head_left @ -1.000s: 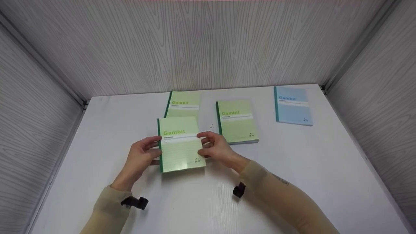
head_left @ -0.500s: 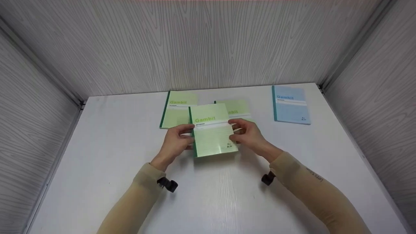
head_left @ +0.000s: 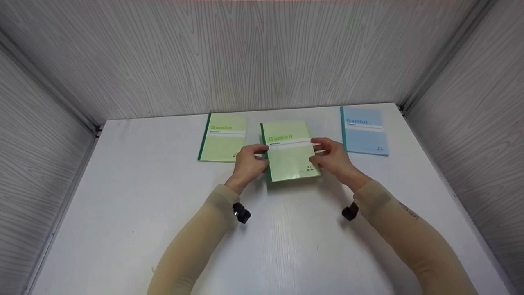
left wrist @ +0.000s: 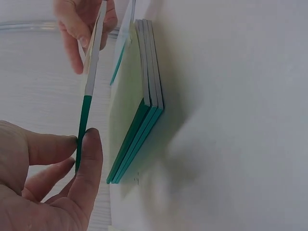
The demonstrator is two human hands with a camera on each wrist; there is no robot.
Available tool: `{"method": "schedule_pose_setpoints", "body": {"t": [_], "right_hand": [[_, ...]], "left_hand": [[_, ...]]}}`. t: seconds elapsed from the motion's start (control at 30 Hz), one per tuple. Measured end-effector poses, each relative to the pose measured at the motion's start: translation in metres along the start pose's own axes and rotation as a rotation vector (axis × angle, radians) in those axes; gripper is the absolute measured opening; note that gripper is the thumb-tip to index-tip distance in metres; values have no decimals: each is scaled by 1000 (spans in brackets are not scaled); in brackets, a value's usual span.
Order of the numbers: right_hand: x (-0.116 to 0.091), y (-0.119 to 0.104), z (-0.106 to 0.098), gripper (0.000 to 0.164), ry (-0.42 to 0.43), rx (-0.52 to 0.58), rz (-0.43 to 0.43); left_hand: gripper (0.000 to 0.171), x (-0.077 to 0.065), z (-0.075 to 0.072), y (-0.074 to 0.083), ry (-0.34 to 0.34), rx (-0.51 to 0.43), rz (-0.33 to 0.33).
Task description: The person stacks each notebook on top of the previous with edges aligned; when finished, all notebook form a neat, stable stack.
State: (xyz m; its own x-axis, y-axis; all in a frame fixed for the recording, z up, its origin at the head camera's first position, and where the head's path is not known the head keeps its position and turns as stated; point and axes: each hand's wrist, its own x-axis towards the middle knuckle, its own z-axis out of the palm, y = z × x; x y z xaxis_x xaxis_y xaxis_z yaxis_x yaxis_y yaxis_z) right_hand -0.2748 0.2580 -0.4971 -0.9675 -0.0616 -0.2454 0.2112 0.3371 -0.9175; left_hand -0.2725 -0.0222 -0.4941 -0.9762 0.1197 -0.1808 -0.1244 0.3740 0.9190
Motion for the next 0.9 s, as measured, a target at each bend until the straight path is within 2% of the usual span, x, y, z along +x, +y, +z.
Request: {"method": "schedule_pose_setpoints", "body": {"t": [0.2, 0.37, 0.4, 0.6, 0.63, 0.9], "right_hand": [[9, 5, -8, 67, 42, -14, 58], [14, 10, -9, 66, 65, -36, 72], [15, 11, -10, 66, 70, -39, 72], [16, 16, -9, 65, 86, -66, 74], [16, 16, -9, 65, 85, -77, 73], [18, 20, -1, 69, 77, -141, 70]], "left_hand": [[54, 17, 16, 4, -22, 108, -10], [53, 25, 24, 3, -8, 167, 8], [52, 35, 27, -8, -2, 175, 26], [49, 37, 35, -9, 19, 259, 38], [50, 28, 35, 1, 19, 277, 29], [49, 24, 37, 0, 37, 363, 37]]}}
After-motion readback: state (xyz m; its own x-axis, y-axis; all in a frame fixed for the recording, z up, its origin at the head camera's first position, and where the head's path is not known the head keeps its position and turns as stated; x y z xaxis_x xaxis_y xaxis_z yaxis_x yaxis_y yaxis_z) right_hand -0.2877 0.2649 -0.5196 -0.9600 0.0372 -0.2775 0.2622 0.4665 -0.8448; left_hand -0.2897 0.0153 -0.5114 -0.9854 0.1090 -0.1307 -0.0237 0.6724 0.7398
